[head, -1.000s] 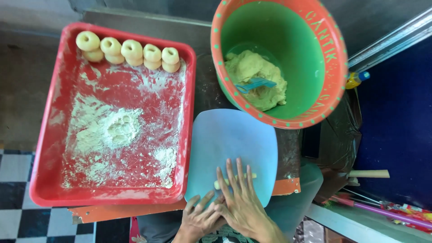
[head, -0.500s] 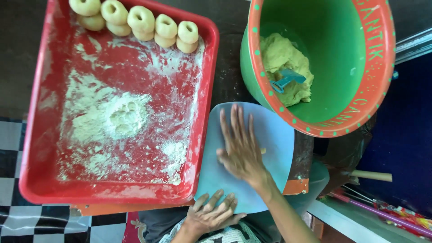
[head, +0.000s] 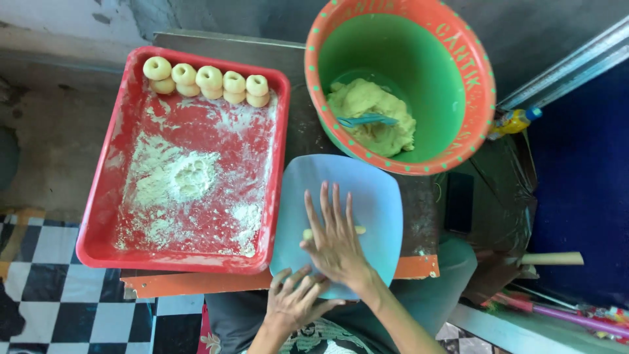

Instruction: The person is portioning dough from a large green bowl, rolling each portion into a small ball on a blue plate, and then placing the balls into a red tray containing flour and previously shaped dough rings.

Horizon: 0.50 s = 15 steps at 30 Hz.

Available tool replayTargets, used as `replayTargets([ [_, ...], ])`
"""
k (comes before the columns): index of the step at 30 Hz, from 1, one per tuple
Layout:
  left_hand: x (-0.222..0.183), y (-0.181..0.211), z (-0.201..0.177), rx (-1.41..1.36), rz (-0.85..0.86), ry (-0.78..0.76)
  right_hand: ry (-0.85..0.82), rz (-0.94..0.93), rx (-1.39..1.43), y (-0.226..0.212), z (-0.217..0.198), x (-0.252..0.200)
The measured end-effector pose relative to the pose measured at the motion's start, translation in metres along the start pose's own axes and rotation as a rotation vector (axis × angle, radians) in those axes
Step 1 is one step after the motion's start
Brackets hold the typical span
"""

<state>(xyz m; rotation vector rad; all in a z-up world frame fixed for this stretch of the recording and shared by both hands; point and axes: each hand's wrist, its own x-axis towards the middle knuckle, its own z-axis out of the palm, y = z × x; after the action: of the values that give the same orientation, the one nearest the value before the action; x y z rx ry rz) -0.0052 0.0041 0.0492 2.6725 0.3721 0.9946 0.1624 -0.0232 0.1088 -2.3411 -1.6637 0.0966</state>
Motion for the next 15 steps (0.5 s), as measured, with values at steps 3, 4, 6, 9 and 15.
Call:
replayTargets([
  [3, 0.007, 0.002, -0.007, -0.001, 0.015, -0.017, -0.065, -0.006, 0.033, -0.006, -0.008, -0.03],
  [4, -0.001, 0.001, -0.003, -0.01, 0.032, -0.02, -0.054, 0.011, 0.031, -0.01, -0.016, -0.037],
  [6, -0.014, -0.003, 0.006, 0.0, 0.04, -0.057, -0.131, 0.007, 0.105, -0.016, -0.031, -0.048],
  [9, -0.018, -0.003, 0.008, 0.005, 0.052, -0.049, -0.178, -0.009, 0.193, -0.02, -0.049, -0.058],
  [15, -0.008, -0.001, 0.005, -0.018, 0.027, -0.047, -0.142, 0.073, 0.308, -0.022, -0.071, -0.072],
])
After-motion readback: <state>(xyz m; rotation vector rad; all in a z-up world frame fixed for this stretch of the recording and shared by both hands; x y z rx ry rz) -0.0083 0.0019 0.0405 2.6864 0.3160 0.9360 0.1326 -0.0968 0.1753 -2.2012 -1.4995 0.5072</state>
